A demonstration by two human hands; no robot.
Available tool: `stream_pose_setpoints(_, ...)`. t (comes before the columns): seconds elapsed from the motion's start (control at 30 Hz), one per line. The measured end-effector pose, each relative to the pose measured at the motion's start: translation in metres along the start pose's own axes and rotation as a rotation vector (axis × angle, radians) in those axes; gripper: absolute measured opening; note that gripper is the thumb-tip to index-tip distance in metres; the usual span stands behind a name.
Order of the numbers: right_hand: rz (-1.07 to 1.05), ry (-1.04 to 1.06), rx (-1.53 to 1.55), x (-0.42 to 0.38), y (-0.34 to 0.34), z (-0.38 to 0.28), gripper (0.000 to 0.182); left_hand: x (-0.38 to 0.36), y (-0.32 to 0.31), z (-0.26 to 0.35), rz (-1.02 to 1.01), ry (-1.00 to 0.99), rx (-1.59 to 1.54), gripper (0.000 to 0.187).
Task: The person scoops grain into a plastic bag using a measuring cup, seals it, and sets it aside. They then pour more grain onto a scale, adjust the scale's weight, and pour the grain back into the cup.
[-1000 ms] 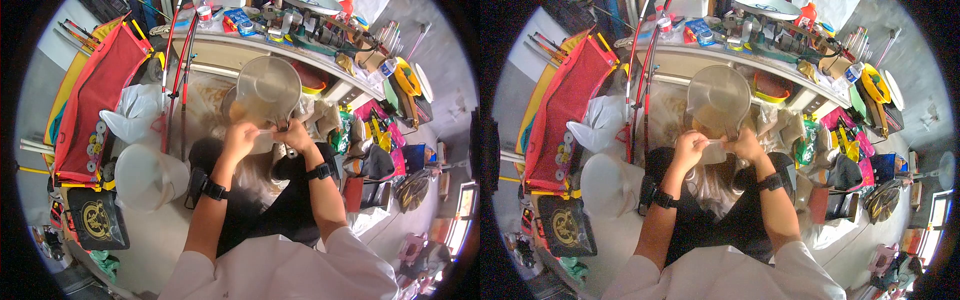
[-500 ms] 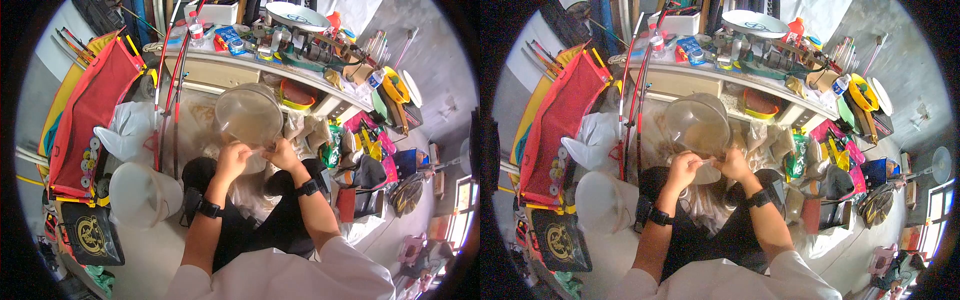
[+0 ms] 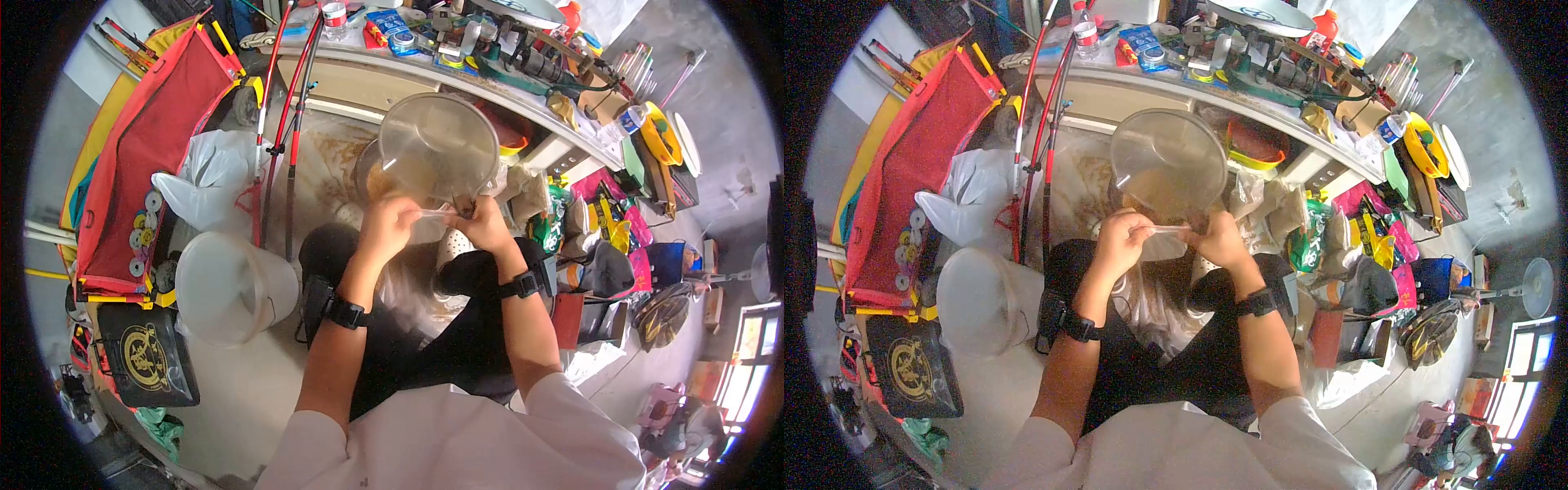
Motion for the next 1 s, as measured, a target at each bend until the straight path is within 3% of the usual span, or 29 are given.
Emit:
stream_pose_setpoints(0.13,0.004,-0.023,0.046,-0.004,0.002,-0.007,0.020,0.001,0.000,0.001,0.011,-0.025,-0.006,0.006)
stream_pose_setpoints(0.23,-0.032,-0.005,-0.101,-0.002,0.003,-0.005,0.020,0.001,-0.002,-0.001,0.034,-0.085,0.004,0.005)
stream_pose_setpoints(0.3,-0.028,0.034,0.137,0.001,-0.001,-0.002,0.021,0.001,-0.001,-0.002,0.003,-0.063,0.016,0.005)
stream_pose_setpoints(0.43,0.011,-0.025,0.118,-0.001,0.008,-0.004,0.023,0.000,0.002,0.000,0.033,-0.039,0.036,0.005)
stream_pose_setpoints(0.53,-0.026,-0.076,0.006,-0.001,0.008,0.002,0.024,0.001,0.004,0.004,0.023,-0.038,0.048,0.006)
stream_pose_setpoints(0.63,0.015,0.045,-0.083,-0.002,0.009,0.001,0.026,0.000,0.005,0.001,0.048,0.029,-0.028,0.007)
stream_pose_setpoints(0.73,0.031,-0.080,-0.187,-0.001,0.011,-0.005,0.025,0.001,0.006,0.000,0.023,-0.030,-0.017,0.007)
stream_pose_setpoints(0.8,0.074,-0.050,0.156,-0.002,0.015,-0.010,0.022,0.000,0.007,-0.002,0.018,0.006,-0.021,0.007)
stream_pose_setpoints(0.93,0.087,-0.036,0.092,-0.003,0.023,-0.006,0.018,-0.001,0.008,-0.005,0.036,0.062,-0.100,0.008)
stream_pose_setpoints(1.0,-0.039,-0.046,0.181,-0.003,0.019,-0.003,0.018,-0.001,0.012,-0.006,0.032,0.073,-0.093,0.009)
Point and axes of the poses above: each hand's wrist, its own x-axis towards the middle knuckle, its own y-axis out of the back of the hand, z = x × y, the point moved 4 cm from there along x, towards the middle knuckle, and after that the axes turned 12 degrees about -y, right-handed, at the moved point
